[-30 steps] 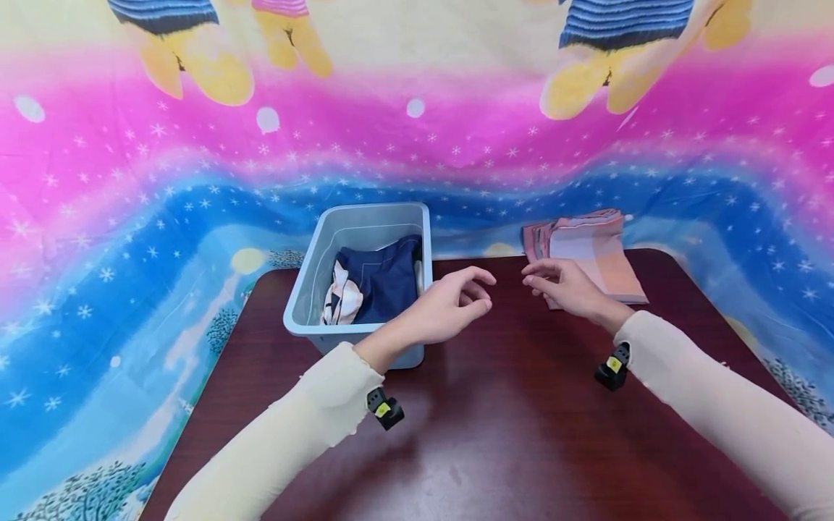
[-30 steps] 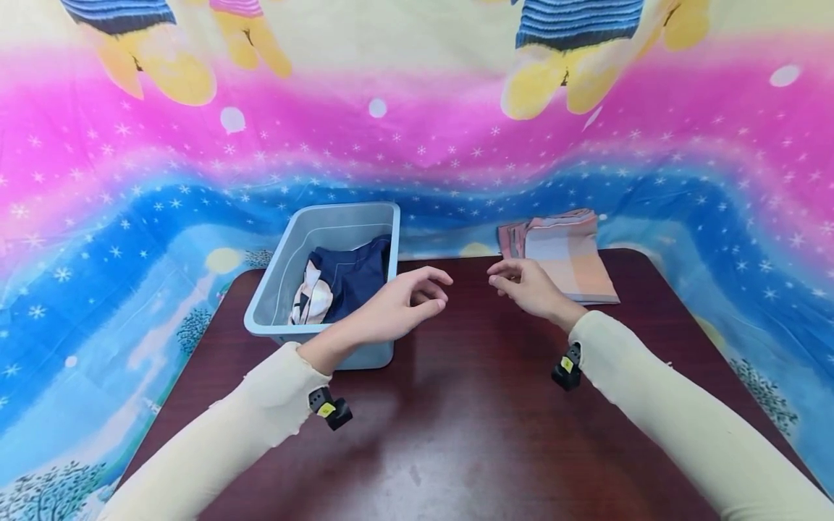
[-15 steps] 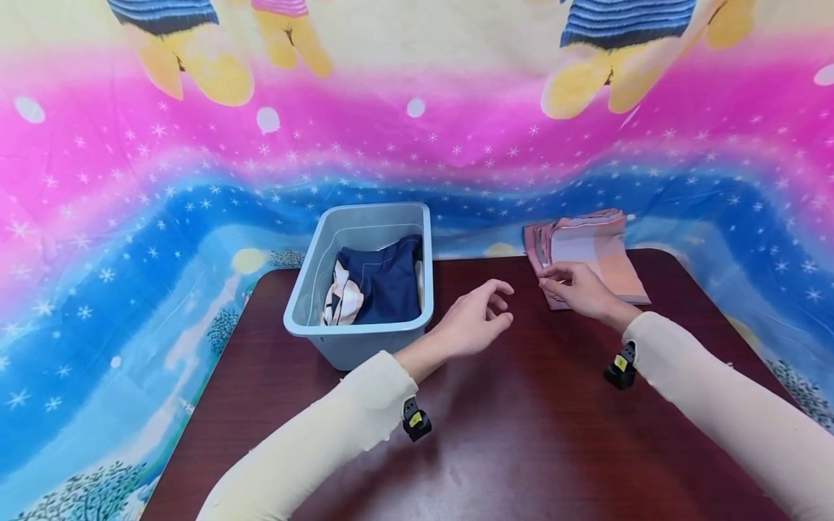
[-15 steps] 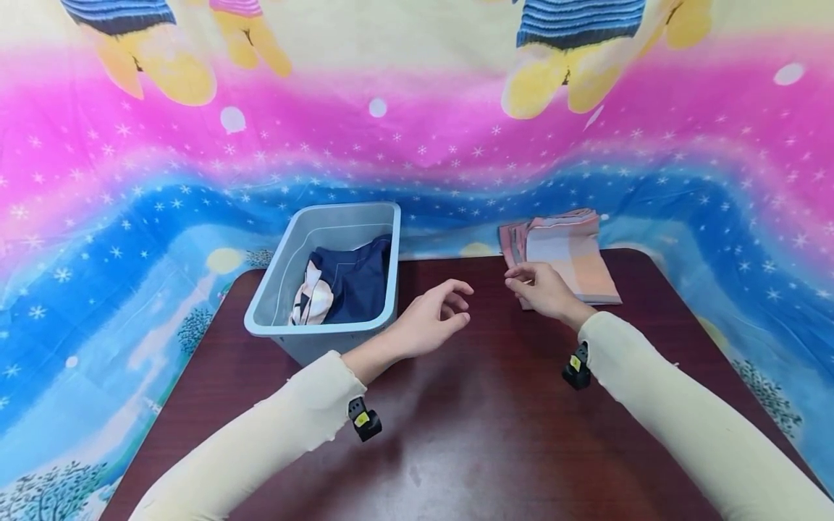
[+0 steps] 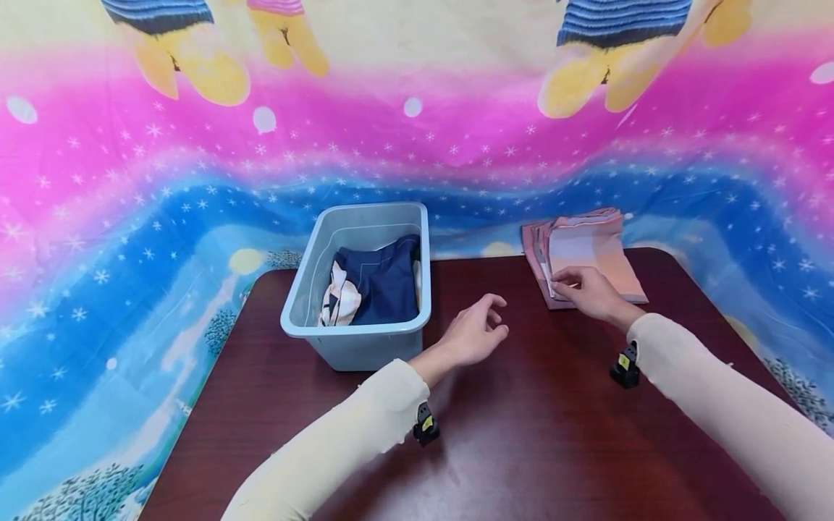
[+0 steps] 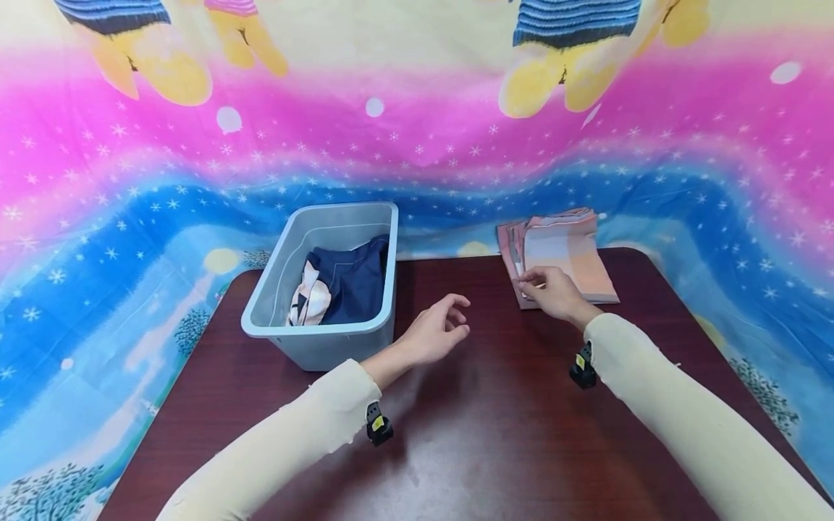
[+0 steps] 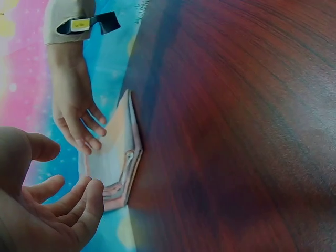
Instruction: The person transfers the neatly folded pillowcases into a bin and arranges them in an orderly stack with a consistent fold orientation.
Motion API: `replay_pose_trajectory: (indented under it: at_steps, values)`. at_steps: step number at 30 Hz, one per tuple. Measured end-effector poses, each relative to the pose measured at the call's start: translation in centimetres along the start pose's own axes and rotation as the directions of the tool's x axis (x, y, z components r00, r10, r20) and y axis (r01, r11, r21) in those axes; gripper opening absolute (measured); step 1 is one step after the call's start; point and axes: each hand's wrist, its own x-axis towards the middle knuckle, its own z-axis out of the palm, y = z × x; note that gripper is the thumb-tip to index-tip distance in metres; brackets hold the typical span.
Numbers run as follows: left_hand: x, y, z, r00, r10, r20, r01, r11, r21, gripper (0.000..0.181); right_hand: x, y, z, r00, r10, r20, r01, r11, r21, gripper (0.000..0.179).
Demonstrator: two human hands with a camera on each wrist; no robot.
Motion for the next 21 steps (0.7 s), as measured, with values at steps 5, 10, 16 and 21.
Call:
replay_pose_trajectory:
  at_steps: [5,10,16,21]
  values:
    - [0.3,-0.7,0.6,1.0,0.001,0.003,-0.001,0.999,0.041,0.038,0.0,1.0,0.0,0.999,0.035,-0.007,-0.035,0.999,-0.033,0.038]
    - [0.7,-1.3,0.7,1.0,-0.011,-0.006,0.011,0.996,0.088,0.038,0.1,2.7,-0.2,0.993,0.119,0.028,-0.117,0.992,-0.052,0.045]
    - [0.9,-2.1,0.5,1.0,-0.023,0.007,0.022,0.995,0.099,0.037,0.5,4.6,-0.3,0.986,0.169,-0.001,-0.168,0.977,-0.135,0.053]
    - [1.2,-3.0,0.5,1.0,-0.025,0.003,0.024,0.994,0.103,0.035,0.9,5.2,0.2,0.991,0.122,-0.046,-0.129,0.965,-0.226,0.055]
